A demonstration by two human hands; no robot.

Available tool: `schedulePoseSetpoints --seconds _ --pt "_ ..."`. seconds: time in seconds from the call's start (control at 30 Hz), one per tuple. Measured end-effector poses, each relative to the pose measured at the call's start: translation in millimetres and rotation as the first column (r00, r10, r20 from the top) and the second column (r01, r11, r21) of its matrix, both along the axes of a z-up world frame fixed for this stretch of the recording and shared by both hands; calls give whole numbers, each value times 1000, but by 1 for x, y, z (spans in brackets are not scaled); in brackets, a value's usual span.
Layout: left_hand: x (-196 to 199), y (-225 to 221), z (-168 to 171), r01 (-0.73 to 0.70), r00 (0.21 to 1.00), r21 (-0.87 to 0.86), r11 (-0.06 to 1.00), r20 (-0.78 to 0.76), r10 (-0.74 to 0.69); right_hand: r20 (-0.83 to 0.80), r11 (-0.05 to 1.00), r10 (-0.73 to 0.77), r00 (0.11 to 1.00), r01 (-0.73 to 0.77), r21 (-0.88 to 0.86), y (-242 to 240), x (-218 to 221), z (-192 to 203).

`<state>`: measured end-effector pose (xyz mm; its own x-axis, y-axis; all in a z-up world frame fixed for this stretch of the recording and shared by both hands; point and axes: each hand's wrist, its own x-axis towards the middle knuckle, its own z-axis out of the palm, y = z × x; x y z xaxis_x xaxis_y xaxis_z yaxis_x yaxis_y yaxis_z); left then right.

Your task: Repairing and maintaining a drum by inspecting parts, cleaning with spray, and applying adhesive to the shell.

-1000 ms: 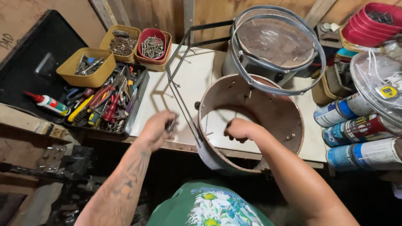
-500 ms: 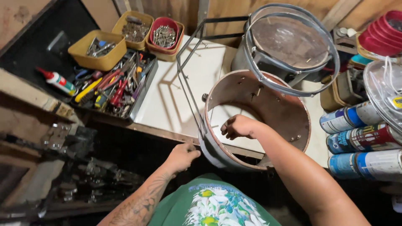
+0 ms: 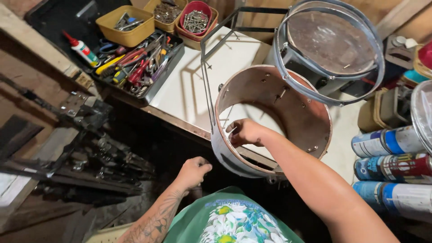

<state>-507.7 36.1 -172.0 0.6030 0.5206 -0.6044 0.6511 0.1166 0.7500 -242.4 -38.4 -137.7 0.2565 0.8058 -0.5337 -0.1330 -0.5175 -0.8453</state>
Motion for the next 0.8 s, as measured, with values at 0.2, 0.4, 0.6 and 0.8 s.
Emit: schedulePoseSetpoints --seconds 0.2,0.4,0.6,0.8 --pt "-16 -29 9 -107 994 -14 994 -26 107 52 990 3 999 -11 143 10 4 -34" --pt "-19 -46 24 -175 983 -1 985 -48 175 -45 995 -2 999 6 95 14 -4 -11" --pt "-14 -56 42 -227 971 27 974 -69 228 -108 996 13 994 -4 84 16 -5 -6" --pt "-9 -55 56 -239 966 40 970 -92 242 -29 983 145 989 -141 120 13 -5 4"
